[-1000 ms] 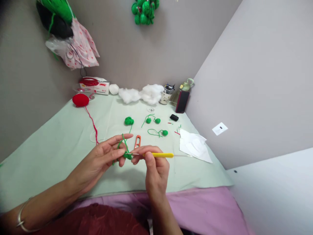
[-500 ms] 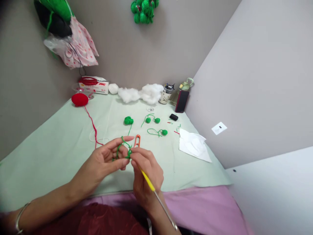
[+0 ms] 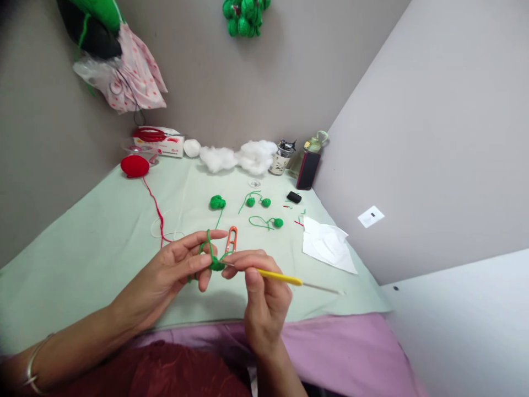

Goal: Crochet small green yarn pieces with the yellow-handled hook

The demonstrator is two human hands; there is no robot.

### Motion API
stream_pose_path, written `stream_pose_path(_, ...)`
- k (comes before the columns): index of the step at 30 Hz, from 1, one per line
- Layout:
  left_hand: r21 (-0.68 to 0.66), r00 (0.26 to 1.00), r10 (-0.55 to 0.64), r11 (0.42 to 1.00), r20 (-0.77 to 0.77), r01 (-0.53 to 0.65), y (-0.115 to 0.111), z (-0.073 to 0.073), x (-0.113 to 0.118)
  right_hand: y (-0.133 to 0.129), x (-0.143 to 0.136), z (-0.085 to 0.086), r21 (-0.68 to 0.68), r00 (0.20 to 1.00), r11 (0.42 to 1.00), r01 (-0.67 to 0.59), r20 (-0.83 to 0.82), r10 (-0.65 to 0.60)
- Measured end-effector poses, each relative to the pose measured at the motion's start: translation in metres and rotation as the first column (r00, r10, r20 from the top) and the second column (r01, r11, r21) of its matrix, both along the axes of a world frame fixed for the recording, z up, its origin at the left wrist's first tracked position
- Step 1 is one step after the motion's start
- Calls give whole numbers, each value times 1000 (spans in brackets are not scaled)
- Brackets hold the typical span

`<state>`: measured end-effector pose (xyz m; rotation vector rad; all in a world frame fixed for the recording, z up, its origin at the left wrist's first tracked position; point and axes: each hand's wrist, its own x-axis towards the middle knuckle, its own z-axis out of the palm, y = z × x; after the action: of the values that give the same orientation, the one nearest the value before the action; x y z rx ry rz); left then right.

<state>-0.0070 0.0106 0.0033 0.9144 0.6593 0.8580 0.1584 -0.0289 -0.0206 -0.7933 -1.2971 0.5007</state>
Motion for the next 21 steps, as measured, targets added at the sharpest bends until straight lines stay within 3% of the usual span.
stream_pose_path(3,0,1000,-2,1000,13,2,0,2,0,-3,-3,0,104,974,983,154,150,-168)
stream_pose_path(5,-12,1000,-8,1000,21,9,0,4,0,-4,-4,0,160,957,970,180,197,-210)
stream_pose_path(11,-52,1000,16,999,6,-15,0,6,-1,-6,0,-3,114,980,993,42,187,-63)
stream_pose_path(17,155,995,76,986,-64,-66,-2,3,-3,-9,2,3,84,964,992,90,241,-108)
stream_pose_path(21,202,990,105,976,-92,-85,-4,3,-2,-10,0,2,121,953,986,114,267,-143)
